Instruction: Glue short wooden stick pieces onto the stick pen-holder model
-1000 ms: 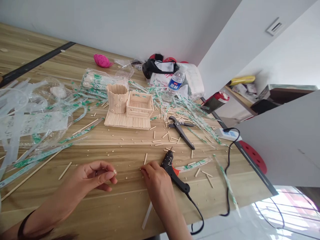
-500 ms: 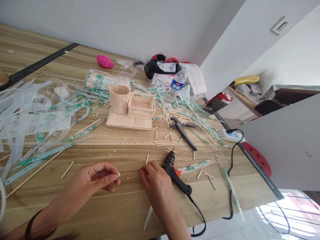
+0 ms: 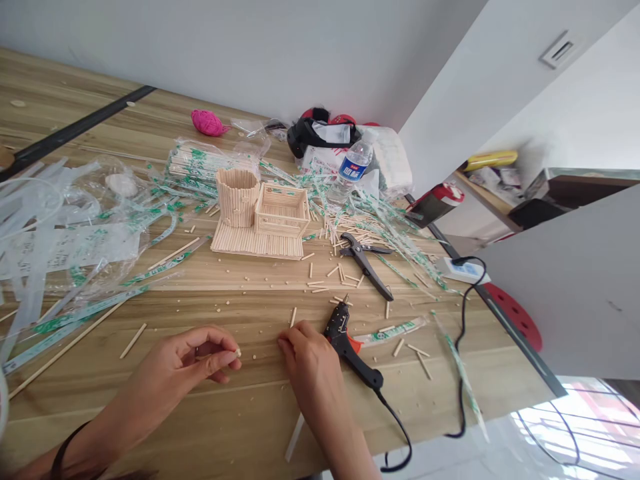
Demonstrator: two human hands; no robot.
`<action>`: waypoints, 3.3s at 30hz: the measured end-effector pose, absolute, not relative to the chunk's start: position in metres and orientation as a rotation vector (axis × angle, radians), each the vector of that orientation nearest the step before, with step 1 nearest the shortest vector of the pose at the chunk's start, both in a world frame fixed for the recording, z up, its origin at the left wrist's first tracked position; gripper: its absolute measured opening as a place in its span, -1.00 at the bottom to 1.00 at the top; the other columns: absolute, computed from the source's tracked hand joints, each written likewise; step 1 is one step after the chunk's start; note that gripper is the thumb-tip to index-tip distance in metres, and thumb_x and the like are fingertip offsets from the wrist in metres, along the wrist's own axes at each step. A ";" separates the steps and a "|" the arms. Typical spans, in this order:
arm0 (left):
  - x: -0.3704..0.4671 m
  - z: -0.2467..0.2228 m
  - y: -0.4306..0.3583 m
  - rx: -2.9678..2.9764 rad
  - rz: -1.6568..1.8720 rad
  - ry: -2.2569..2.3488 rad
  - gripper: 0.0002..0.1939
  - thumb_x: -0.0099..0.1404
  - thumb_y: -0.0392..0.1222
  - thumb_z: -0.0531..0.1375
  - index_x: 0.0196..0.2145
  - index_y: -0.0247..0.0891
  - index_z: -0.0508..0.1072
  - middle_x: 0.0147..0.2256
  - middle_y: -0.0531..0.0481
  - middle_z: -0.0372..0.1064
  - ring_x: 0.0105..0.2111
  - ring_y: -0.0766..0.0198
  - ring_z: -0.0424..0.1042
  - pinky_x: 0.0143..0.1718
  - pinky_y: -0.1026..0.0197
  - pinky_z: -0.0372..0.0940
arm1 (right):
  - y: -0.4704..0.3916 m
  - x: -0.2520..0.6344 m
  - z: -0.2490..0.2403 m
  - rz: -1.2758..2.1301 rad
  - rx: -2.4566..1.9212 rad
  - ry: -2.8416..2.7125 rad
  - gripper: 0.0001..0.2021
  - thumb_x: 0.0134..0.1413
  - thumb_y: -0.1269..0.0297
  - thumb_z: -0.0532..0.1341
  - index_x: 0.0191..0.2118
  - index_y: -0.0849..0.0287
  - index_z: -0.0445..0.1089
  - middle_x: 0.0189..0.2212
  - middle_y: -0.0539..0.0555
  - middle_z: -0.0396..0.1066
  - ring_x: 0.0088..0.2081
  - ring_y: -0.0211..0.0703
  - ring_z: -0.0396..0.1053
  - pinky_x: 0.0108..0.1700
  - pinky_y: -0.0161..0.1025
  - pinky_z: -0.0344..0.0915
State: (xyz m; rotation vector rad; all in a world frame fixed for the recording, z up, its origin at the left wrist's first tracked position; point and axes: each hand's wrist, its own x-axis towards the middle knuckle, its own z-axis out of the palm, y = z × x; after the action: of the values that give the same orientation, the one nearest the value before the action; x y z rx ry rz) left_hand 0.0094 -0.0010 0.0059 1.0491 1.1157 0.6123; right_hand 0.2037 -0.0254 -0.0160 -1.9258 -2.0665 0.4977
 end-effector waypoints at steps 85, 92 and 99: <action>0.006 -0.004 -0.006 1.427 0.560 1.076 -0.88 0.25 -0.15 0.15 -0.35 -0.18 0.47 -0.31 0.05 0.43 -0.26 0.24 0.42 -0.24 0.29 0.32 | -0.044 0.175 0.001 0.985 -1.530 -1.413 -0.93 0.00 0.37 0.24 -0.46 0.17 0.45 -0.52 0.00 0.40 -0.48 -0.25 0.26 -0.42 -0.31 0.17; 0.005 -0.007 -0.005 1.206 0.602 0.993 -0.88 0.21 -0.13 0.21 -0.32 -0.19 0.49 -0.31 0.03 0.45 -0.25 0.23 0.42 -0.23 0.28 0.32 | -0.045 0.171 -0.004 1.124 -1.514 -1.202 -0.90 -0.03 0.28 0.26 -0.48 0.17 0.45 -0.53 0.00 0.38 -0.48 -0.24 0.22 -0.42 -0.29 0.15; 0.008 -0.009 -0.001 0.905 0.589 0.975 -0.81 0.06 -0.16 0.33 -0.35 -0.25 0.50 -0.38 0.02 0.50 -0.34 0.26 0.43 -0.34 0.31 0.34 | -0.047 0.162 -0.012 1.191 -1.470 -0.979 -0.82 -0.07 0.17 0.31 -0.48 0.18 0.47 -0.53 0.03 0.41 -0.46 -0.20 0.30 -0.41 -0.29 0.21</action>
State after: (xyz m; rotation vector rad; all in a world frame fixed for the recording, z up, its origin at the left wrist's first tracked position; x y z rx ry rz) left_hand 0.0076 -0.0010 -0.0092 0.9049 0.9750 0.5887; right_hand 0.1621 -0.0475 -0.0124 -1.4705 -0.9787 1.1906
